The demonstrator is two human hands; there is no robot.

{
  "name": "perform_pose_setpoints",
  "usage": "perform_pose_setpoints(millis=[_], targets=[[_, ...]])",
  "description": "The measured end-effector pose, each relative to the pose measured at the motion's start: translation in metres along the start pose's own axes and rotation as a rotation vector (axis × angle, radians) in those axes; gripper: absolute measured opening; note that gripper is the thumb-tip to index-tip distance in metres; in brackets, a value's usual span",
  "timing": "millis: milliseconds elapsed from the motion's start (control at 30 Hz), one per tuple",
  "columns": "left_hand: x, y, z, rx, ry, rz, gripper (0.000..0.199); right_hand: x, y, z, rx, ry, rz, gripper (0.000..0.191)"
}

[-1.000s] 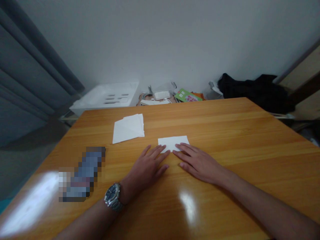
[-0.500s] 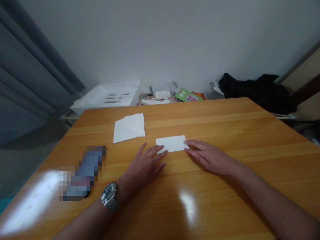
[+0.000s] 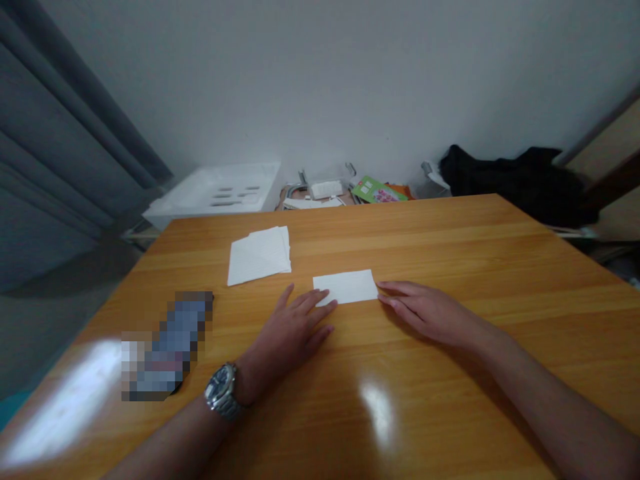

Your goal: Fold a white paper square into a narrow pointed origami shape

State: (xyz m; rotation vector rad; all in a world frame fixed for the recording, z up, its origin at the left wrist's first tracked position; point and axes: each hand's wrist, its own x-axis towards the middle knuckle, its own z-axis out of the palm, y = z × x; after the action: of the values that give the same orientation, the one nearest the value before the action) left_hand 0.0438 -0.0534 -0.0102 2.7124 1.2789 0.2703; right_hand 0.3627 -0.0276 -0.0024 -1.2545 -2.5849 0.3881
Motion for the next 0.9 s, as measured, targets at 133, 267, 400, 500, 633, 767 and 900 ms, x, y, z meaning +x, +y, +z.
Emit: perform_pose_setpoints(millis=[133, 267, 400, 500, 633, 767, 900], targets=[[0.000, 0.001, 0.000, 0.008, -0.005, 0.000, 0.043, 0.001, 0.000, 0.002, -0.014, 0.064, -0.026, 0.042], [0.001, 0.000, 0.002, 0.002, -0.013, 0.018, 0.045, 0.003, -0.003, 0.004, -0.007, 0.105, -0.106, 0.037], [0.001, -0.002, 0.004, -0.012, -0.006, 0.050, 0.045, 0.005, -0.011, 0.009, 0.031, 0.109, -0.185, 0.040], [0.001, -0.003, 0.005, -0.014, 0.001, 0.073, 0.045, 0.005, -0.014, 0.014, 0.040, 0.055, -0.234, 0.045], [0.002, -0.001, 0.003, 0.027, 0.012, 0.056, 0.047, 0.006, -0.015, 0.019, 0.033, -0.031, -0.245, 0.048], [0.004, 0.002, 0.002, 0.053, 0.047, 0.007, 0.050, 0.004, -0.017, 0.019, 0.051, -0.054, -0.241, 0.049], [0.004, 0.001, 0.004, 0.045, 0.047, -0.010, 0.052, 0.004, -0.020, 0.017, 0.098, -0.040, -0.281, 0.049]])
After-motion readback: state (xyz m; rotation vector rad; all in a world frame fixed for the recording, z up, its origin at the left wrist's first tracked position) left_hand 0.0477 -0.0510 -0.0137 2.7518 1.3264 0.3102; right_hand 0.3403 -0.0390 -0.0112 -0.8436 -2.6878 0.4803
